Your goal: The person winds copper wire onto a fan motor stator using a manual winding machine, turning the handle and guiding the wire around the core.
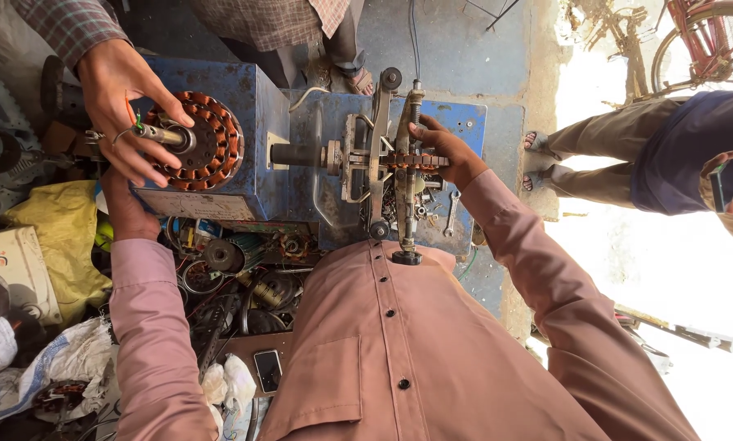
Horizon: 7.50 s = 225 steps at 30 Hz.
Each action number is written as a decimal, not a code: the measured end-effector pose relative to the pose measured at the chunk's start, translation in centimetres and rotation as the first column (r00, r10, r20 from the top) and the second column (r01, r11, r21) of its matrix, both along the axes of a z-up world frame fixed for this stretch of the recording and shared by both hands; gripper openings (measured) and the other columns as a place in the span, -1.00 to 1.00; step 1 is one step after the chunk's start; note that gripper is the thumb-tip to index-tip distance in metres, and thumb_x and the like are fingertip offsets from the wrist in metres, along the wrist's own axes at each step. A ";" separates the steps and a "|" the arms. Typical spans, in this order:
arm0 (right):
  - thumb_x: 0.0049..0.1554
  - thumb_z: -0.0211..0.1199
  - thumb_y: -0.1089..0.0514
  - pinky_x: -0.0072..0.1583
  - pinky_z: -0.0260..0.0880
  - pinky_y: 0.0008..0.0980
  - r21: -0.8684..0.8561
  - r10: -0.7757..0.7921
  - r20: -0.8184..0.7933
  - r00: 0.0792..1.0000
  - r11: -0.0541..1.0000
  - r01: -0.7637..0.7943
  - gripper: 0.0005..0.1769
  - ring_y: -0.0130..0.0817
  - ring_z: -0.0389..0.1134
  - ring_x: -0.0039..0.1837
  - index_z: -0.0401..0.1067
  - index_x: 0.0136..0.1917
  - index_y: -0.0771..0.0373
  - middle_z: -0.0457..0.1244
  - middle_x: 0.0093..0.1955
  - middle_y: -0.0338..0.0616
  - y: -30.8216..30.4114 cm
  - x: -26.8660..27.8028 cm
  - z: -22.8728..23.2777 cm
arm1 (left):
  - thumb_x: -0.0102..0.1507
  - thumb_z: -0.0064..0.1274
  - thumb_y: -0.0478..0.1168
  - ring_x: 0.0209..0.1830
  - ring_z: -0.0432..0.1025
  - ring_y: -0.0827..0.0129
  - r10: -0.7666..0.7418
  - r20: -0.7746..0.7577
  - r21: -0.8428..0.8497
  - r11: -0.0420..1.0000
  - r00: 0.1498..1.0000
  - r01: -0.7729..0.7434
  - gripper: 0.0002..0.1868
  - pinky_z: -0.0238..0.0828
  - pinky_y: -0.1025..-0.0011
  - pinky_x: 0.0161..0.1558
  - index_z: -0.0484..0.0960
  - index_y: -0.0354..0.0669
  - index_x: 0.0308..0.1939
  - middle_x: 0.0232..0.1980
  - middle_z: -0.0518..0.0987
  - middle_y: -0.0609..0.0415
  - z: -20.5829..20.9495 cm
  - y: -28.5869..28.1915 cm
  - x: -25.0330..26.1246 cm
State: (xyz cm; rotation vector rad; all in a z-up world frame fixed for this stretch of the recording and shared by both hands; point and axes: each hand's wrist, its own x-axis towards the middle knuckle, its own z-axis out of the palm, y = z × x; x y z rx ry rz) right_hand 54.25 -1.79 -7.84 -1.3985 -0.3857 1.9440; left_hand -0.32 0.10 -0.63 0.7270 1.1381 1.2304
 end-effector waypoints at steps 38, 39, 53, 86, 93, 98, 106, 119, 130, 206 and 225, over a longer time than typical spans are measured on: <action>0.06 0.40 -0.15 -0.12 0.49 -0.26 -0.016 0.019 0.039 0.999 1.000 -0.019 -0.06 -0.32 0.37 -0.06 0.13 0.61 0.04 0.26 0.13 -0.11 -0.4 0.8 -1.6 | 0.32 0.13 0.01 -0.01 0.45 0.47 0.149 -0.033 -0.054 0.987 0.988 -0.151 -0.67 0.37 0.38 0.04 0.63 -0.11 0.01 0.00 0.58 0.18 -4.8 0.1 -2.5; 0.06 0.41 -0.15 -0.12 0.48 -0.25 -0.014 0.013 0.026 1.000 1.000 -0.012 -0.06 -0.31 0.36 -0.05 0.12 0.61 0.04 0.26 0.13 -0.10 -0.4 1.0 -1.8 | 0.33 0.12 0.01 0.00 0.45 0.47 0.150 -0.023 -0.064 0.987 0.988 -0.151 -0.68 0.37 0.38 0.05 0.62 -0.11 0.01 0.00 0.57 0.18 -4.6 0.1 -2.5; -0.02 0.42 -0.24 0.06 0.42 -0.03 -0.087 0.025 0.108 0.994 0.996 -0.016 0.05 -0.14 0.31 0.13 0.06 0.63 -0.07 0.19 0.31 0.02 0.1 0.8 -2.3 | 0.33 0.08 0.04 0.00 0.44 0.45 0.151 -0.091 -0.020 0.988 0.984 -0.154 -0.63 0.38 0.38 0.06 0.63 -0.16 0.02 0.01 0.57 0.14 -4.3 0.1 -2.0; 0.12 0.39 -0.12 -0.17 0.44 -0.29 0.018 0.023 0.028 0.999 1.000 -0.024 -0.07 -0.36 0.41 -0.14 0.06 0.64 0.03 0.30 0.05 -0.11 -0.1 0.9 -1.8 | 0.30 0.20 0.11 0.17 0.48 0.37 0.173 0.069 -0.035 0.985 0.983 -0.171 -0.37 0.48 0.28 0.18 0.42 -0.09 0.33 0.18 0.54 0.14 -4.8 0.0 -2.2; 0.18 0.39 -0.08 -0.10 0.50 -0.33 0.029 -0.028 -0.026 0.999 0.999 0.028 -0.11 -0.40 0.38 -0.10 0.07 0.64 0.11 0.34 0.23 -0.15 -0.4 1.0 -2.1 | 0.29 0.21 0.08 0.16 0.50 0.38 0.105 0.033 -0.002 0.994 0.994 -0.105 -0.40 0.48 0.31 0.18 0.48 -0.14 0.31 0.19 0.56 0.12 -2.3 0.2 -0.9; 0.12 0.37 -0.11 -0.06 0.52 -0.25 -0.032 -0.014 0.001 1.000 0.999 0.014 -0.08 -0.27 0.48 -0.03 0.06 0.63 0.05 0.31 0.24 0.02 -0.2 0.5 -0.8 | 0.30 0.20 0.05 0.13 0.50 0.38 0.095 0.044 0.024 0.995 0.995 -0.096 -0.42 0.47 0.32 0.16 0.52 -0.18 0.29 0.18 0.57 0.10 -4.1 0.3 -1.8; 0.10 0.31 -0.09 0.00 0.44 -0.15 -0.086 -0.154 0.122 0.981 0.983 0.165 -0.21 -0.24 0.41 0.02 0.15 0.53 0.05 0.29 0.20 -0.05 -1.0 1.9 -4.2 | 0.28 0.18 0.02 0.01 0.51 0.37 0.190 -0.014 -0.015 0.982 0.982 -0.190 -0.52 0.47 0.30 0.03 0.56 -0.19 0.16 0.07 0.59 0.10 -4.3 0.2 -1.7; -0.16 0.72 -0.13 0.39 0.06 0.10 0.214 -0.190 0.972 0.135 0.958 -0.193 0.29 0.35 0.02 0.46 -0.01 0.61 0.10 -0.09 0.50 0.47 -9.2 -5.0 -11.2 | 0.41 0.13 -0.05 0.14 0.47 0.29 0.709 -0.392 0.463 0.703 0.587 -0.540 -0.56 0.45 0.30 0.18 0.51 -0.29 0.23 0.24 0.54 -0.04 -3.6 -1.7 2.4; 0.18 0.36 -0.06 0.37 0.25 0.04 0.324 -0.312 0.946 0.087 0.897 -0.302 -0.35 0.24 0.21 0.45 0.30 0.50 -0.08 0.12 0.58 0.03 -8.7 -4.7 -10.9 | 0.40 0.09 0.06 0.14 0.41 0.09 -0.007 -0.915 0.387 0.262 0.403 0.884 -0.63 0.26 0.09 0.21 0.63 -0.09 0.12 0.08 0.57 0.02 7.4 -1.7 32.1; 0.05 0.43 0.12 -0.08 0.33 -0.07 0.342 -0.265 0.939 0.218 0.761 -0.551 -0.43 0.00 0.31 -0.09 0.47 0.33 0.19 0.23 -0.10 -0.02 -11.6 -4.9 10.6 | 0.18 0.26 -0.18 -0.26 0.55 0.12 -0.105 -0.989 0.038 0.481 0.101 0.876 -0.85 0.39 0.13 -0.12 0.70 -0.14 -0.44 -0.34 0.63 -0.01 5.0 3.0 35.9; 0.11 0.52 0.01 0.27 0.38 -0.16 0.743 -0.604 0.663 0.443 0.603 -0.291 -0.49 -0.24 0.34 0.23 0.45 0.29 -0.02 0.30 0.23 -0.23 -12.4 -8.3 12.8 | 0.20 0.12 -0.23 -0.30 0.63 0.23 0.358 -0.917 -0.139 0.123 -0.174 0.983 -0.87 0.50 0.27 -0.28 0.74 0.08 -0.41 -0.36 0.69 0.11 0.9 8.2 41.3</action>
